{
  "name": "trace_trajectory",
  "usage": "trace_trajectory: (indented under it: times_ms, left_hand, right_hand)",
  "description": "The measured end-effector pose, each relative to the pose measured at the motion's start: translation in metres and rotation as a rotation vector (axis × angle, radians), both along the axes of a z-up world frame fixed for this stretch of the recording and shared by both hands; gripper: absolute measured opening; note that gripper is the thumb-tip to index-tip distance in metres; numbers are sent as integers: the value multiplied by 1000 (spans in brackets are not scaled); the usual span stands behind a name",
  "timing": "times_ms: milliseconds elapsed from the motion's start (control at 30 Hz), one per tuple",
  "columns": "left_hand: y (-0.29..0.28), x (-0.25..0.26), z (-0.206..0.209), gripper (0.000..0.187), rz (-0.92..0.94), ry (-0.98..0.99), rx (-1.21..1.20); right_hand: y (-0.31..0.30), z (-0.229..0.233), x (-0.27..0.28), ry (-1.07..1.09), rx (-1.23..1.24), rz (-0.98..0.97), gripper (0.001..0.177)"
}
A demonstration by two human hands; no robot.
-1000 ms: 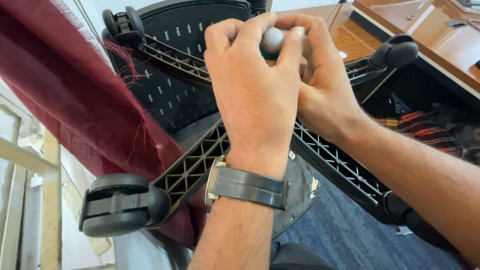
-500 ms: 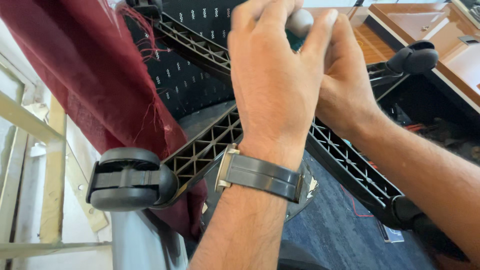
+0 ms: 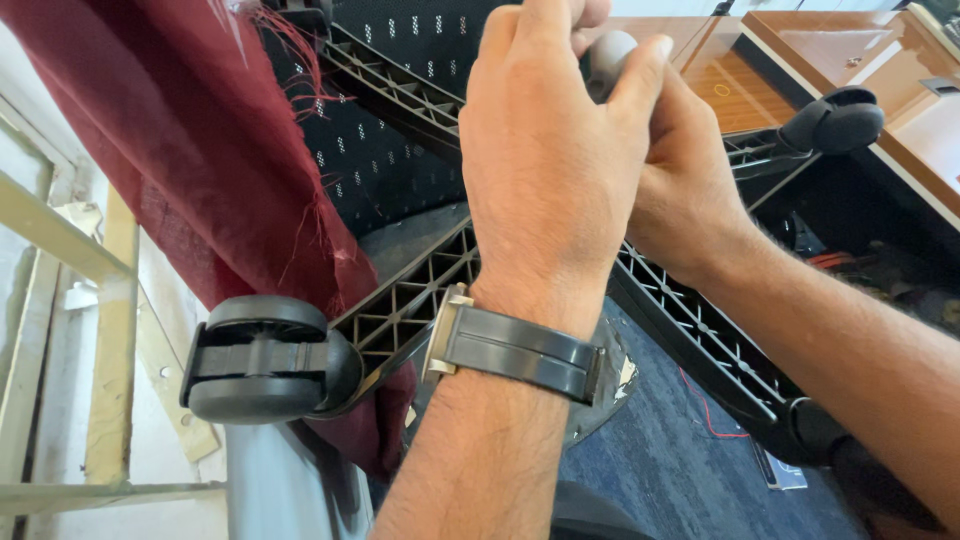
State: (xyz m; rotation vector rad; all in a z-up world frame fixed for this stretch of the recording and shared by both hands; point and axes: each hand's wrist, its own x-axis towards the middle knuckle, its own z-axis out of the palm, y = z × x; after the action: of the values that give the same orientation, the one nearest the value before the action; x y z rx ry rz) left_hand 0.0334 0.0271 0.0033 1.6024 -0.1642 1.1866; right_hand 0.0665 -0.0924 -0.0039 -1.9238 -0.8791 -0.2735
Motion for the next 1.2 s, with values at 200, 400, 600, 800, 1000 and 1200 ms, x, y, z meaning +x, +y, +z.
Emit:
trace_trajectory:
  times_ms: [200,400,600,800,1000,1200]
  left_hand:
    - [-2,1,-4,28,-102,28,3]
    - [1,-4,2,35,-212,218,-41]
    - [1,-4,-1,27,-18,100,69]
    - [1,-7,-5,27,26,19,144]
    - [1,-4,2,20,25,7,161]
    - [-11,17,13,15,118,3,212]
  right_hand:
    - [-6,-1,1,-82,-153,-136,33]
    - [-6,-2,6,-70,-149,-112,31]
    - [2,-3,6,-87,-2,-59,44]
    - [-1,0,5,-173,-47,-28,34]
    - [0,4,6,17,109,38,47]
    - [-2,15,0,39,38,-102,39]
